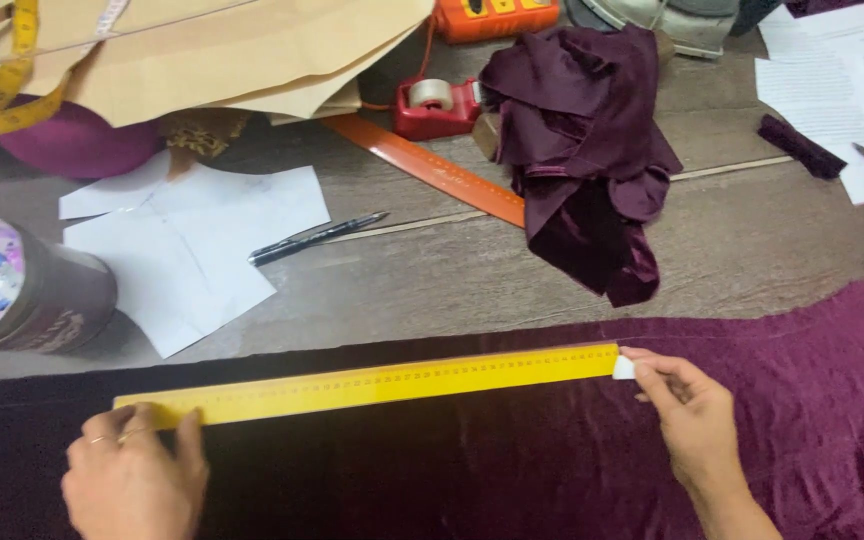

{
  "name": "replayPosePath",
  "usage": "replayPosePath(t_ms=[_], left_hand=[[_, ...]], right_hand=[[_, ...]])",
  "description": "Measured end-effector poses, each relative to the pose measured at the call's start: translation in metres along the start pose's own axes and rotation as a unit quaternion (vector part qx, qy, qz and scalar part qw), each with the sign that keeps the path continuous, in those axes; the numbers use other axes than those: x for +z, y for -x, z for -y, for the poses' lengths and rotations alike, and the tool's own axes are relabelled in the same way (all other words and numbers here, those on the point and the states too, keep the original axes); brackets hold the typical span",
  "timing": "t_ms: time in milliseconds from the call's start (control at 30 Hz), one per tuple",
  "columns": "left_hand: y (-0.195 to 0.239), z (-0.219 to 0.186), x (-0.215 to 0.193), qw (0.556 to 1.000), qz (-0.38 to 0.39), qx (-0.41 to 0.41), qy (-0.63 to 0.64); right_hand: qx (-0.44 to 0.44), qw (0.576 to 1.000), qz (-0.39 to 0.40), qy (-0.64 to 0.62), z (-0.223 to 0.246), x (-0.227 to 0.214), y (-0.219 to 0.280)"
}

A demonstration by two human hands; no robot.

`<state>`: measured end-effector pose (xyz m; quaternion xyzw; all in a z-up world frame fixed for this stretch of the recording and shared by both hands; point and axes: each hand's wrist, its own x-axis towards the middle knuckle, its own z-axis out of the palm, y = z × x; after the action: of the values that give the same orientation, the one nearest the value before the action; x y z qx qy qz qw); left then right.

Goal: Cutting out a garment pattern from velvet fabric and marking measurement lines using a ruler and chalk.

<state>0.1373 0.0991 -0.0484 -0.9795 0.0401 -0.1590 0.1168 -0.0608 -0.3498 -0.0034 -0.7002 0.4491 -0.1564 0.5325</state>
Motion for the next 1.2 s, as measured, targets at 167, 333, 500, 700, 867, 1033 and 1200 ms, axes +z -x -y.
replayPosePath(t_ms=[167,333,500,700,867,1033,1200], left_hand=[[-0.016,-0.018,-0.044,0.997,0.07,0.003,0.041],[-0.01,-0.021,-0.038,0.994,0.066,-0.017,0.086],[-0.01,-0.022,-0.04,0.992,0.096,-0.034,0.079],[-0.008,-0.023,-0.034,0.985,0.144,-0.043,0.085],[-0.006,-0.024,-0.032,0.983,0.155,-0.047,0.085],[-0.005,-0.024,-0.031,0.982,0.156,-0.054,0.089],[-0.007,-0.024,-0.034,0.982,0.154,-0.063,0.086]], right_hand=[[-0.052,0.996,0.052,-0.042,0.022,0.059,-0.008],[-0.046,0.947,0.319,-0.016,0.11,0.215,0.028],[-0.14,0.85,0.507,0.023,0.144,0.349,0.069],[-0.251,0.784,0.503,0.263,0.164,0.41,0.084],[-0.296,0.735,0.496,0.356,0.175,0.416,0.088],[-0.273,0.723,0.527,0.354,0.178,0.413,0.09],[-0.255,0.71,0.553,0.354,0.185,0.407,0.094]])
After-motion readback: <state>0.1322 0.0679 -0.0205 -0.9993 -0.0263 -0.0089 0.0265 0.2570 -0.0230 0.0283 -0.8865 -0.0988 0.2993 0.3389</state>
